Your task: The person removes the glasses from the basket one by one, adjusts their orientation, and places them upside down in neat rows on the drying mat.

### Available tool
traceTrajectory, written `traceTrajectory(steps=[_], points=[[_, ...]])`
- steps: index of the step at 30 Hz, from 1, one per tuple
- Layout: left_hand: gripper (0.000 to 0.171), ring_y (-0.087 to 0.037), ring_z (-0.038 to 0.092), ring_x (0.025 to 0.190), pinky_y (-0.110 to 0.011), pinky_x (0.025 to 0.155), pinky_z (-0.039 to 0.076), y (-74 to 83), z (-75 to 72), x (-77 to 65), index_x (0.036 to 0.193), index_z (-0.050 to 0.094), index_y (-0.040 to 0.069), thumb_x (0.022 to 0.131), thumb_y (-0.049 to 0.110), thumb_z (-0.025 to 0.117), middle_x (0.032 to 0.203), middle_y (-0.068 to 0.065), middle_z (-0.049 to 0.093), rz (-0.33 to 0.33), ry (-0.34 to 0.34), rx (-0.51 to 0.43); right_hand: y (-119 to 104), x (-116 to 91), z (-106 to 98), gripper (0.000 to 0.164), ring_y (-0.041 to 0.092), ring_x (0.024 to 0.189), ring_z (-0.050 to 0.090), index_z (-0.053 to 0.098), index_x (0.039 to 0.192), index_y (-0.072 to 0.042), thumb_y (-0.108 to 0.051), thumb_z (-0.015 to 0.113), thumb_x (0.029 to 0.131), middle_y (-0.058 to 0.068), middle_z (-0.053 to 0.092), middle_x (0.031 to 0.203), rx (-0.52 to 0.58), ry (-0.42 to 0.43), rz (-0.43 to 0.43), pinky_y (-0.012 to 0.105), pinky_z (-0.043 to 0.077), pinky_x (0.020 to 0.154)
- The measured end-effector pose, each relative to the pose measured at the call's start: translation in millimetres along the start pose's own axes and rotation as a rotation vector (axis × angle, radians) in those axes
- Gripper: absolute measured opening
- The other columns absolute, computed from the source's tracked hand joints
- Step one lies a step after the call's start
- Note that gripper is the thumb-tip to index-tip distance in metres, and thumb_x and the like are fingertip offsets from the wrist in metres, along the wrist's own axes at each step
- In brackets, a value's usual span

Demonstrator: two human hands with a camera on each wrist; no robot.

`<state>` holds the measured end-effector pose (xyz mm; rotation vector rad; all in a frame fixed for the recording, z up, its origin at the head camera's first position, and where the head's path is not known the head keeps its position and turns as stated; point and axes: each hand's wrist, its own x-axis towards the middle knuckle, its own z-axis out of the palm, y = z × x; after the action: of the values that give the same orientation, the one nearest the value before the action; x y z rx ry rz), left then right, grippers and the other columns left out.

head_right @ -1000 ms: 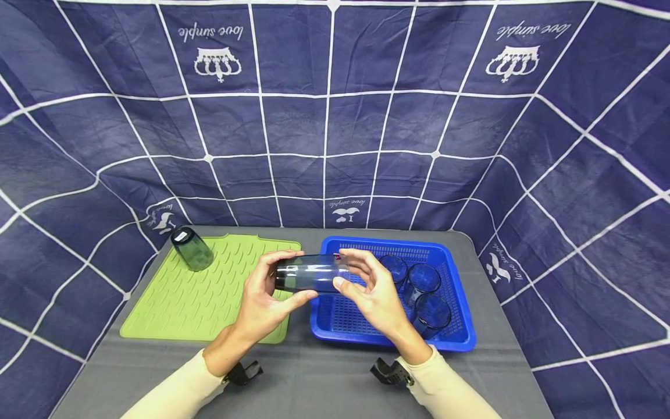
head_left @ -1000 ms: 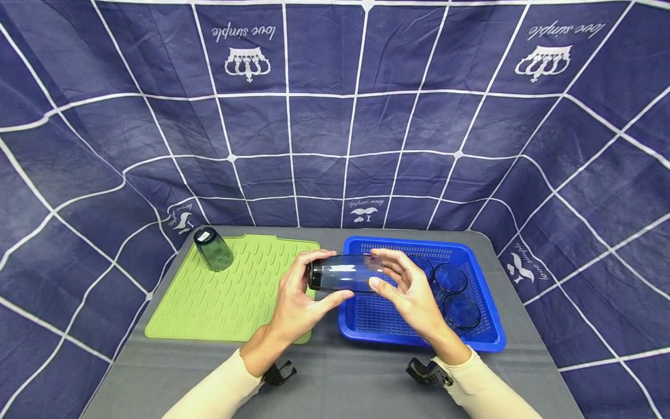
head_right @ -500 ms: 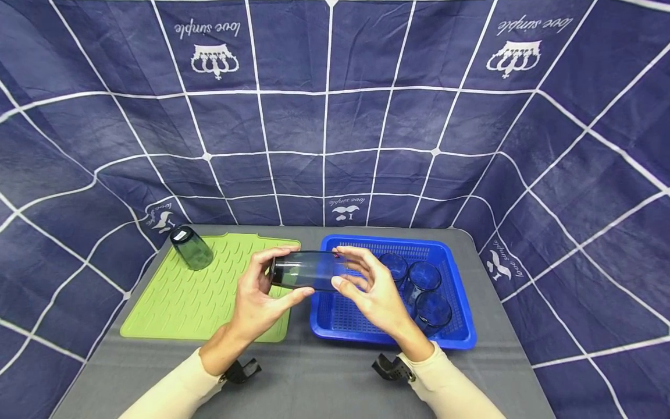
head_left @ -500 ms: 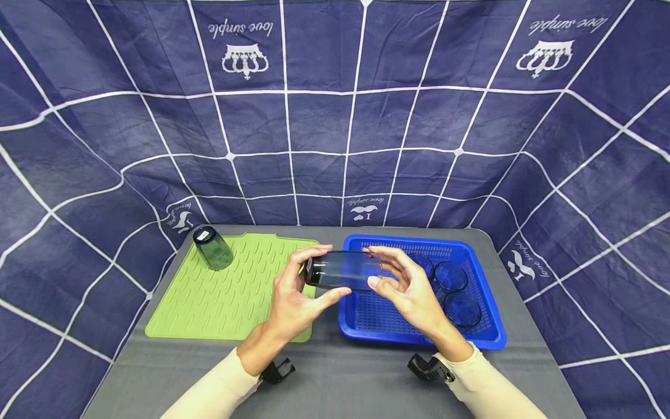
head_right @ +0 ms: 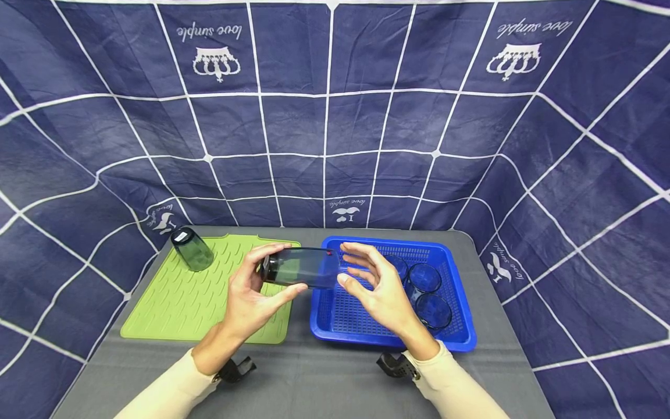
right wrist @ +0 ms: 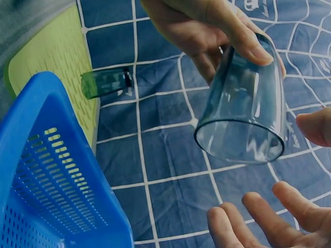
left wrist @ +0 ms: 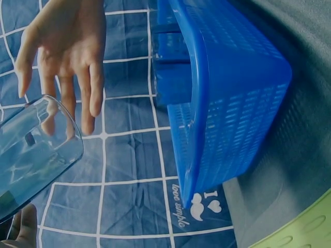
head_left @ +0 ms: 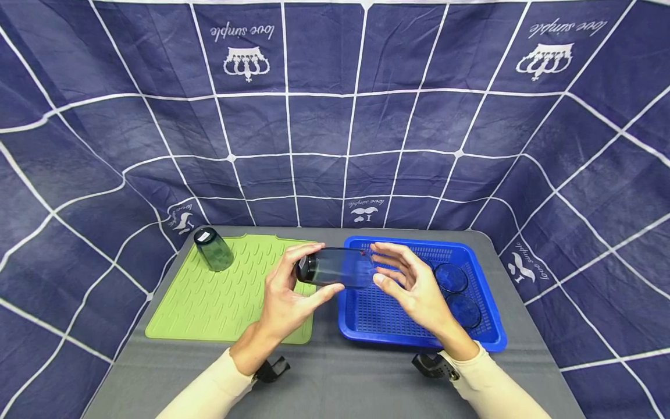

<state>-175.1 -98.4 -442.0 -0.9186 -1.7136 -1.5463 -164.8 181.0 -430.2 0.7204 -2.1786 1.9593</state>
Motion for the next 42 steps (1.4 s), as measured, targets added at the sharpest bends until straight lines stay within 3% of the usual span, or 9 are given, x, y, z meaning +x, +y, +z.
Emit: traceTrajectory(steps=[5, 13, 21, 27, 30, 34, 37, 42], points=[[0.084, -0.027, 0.077, 0.130, -0.026, 0.108, 0.066, -1.6, -5.4, 0.9, 0.144, 0.069, -0.009, 0.069, -0.014, 0.106, 0.138, -0.028, 0.076, -0.018, 0.018, 0.005, -2.1, 0.6, -2.9, 0.058, 0.028, 0.150, 0.071, 0.060, 0.160, 0.002, 0.008, 0.078, 0.105, 0.029, 0.064, 0.165, -0.023, 0.008, -0.003, 0.035, 0.063, 0.119], [0.085, -0.023, 0.078, 0.123, -0.024, 0.102, 0.067, -6.8, -16.3, 3.3, 0.147, 0.069, -0.007, 0.071, -0.012, 0.106, 0.139, -0.027, 0.077, -0.032, 0.034, 0.055, -1.6, -0.6, -10.0, 0.058, 0.010, 0.145, 0.070, 0.064, 0.158, -0.001, 0.007, 0.081, 0.103, 0.020, 0.069, 0.162, -0.093, 0.035, -0.006, 0.031, 0.063, 0.118], [0.087, -0.009, 0.077, 0.116, -0.016, 0.090, 0.064, -15.7, -27.4, 4.7, 0.149, 0.070, -0.003, 0.071, -0.007, 0.108, 0.137, -0.026, 0.079, -0.046, 0.051, 0.159, 2.8, -3.2, -20.9, 0.054, 0.006, 0.144, 0.070, 0.068, 0.154, -0.002, 0.005, 0.082, 0.102, 0.015, 0.072, 0.157, -0.189, 0.057, -0.048, 0.026, 0.060, 0.119], [0.088, -0.007, 0.079, 0.115, -0.013, 0.089, 0.062, -21.1, -37.3, 6.4, 0.151, 0.070, -0.002, 0.072, -0.006, 0.108, 0.137, -0.023, 0.080, -0.050, 0.061, 0.197, 6.7, -5.5, -28.4, 0.053, 0.004, 0.143, 0.069, 0.070, 0.153, -0.004, 0.002, 0.085, 0.102, 0.012, 0.073, 0.156, -0.249, 0.066, -0.033, 0.025, 0.059, 0.120], [0.088, -0.007, 0.078, 0.106, -0.009, 0.081, 0.058, -23.8, -42.1, 7.3, 0.151, 0.070, -0.001, 0.072, -0.004, 0.108, 0.137, -0.021, 0.082, -0.048, 0.070, 0.227, 6.4, -6.3, -31.5, 0.054, 0.003, 0.142, 0.069, 0.071, 0.153, -0.007, 0.000, 0.086, 0.102, 0.009, 0.074, 0.155, -0.281, 0.075, -0.021, 0.024, 0.058, 0.121], [0.089, -0.011, 0.079, 0.104, -0.008, 0.081, 0.056, -27.5, -47.7, 7.8, 0.151, 0.071, -0.001, 0.071, -0.004, 0.109, 0.136, -0.022, 0.082, -0.046, 0.081, 0.254, 5.8, -7.4, -36.5, 0.054, -0.001, 0.141, 0.068, 0.072, 0.152, -0.011, -0.003, 0.088, 0.101, 0.008, 0.075, 0.155, -0.338, 0.082, -0.012, 0.021, 0.058, 0.120], [0.089, -0.014, 0.080, 0.113, -0.010, 0.092, 0.060, -30.6, -51.9, 7.6, 0.152, 0.071, -0.001, 0.072, -0.004, 0.109, 0.137, -0.020, 0.082, -0.062, 0.088, 0.260, 6.5, -8.3, -42.0, 0.055, -0.004, 0.139, 0.068, 0.073, 0.151, -0.014, -0.004, 0.090, 0.099, 0.006, 0.076, 0.153, -0.402, 0.095, -0.013, 0.019, 0.057, 0.118], [0.089, -0.007, 0.077, 0.121, -0.009, 0.093, 0.059, -36.8, -58.9, 6.5, 0.152, 0.071, 0.000, 0.072, -0.004, 0.109, 0.137, -0.020, 0.082, -0.084, 0.100, 0.289, 9.8, -9.8, -51.9, 0.058, -0.005, 0.135, 0.069, 0.074, 0.152, -0.017, -0.007, 0.092, 0.098, 0.003, 0.077, 0.150, -0.494, 0.104, -0.021, 0.018, 0.058, 0.115]])
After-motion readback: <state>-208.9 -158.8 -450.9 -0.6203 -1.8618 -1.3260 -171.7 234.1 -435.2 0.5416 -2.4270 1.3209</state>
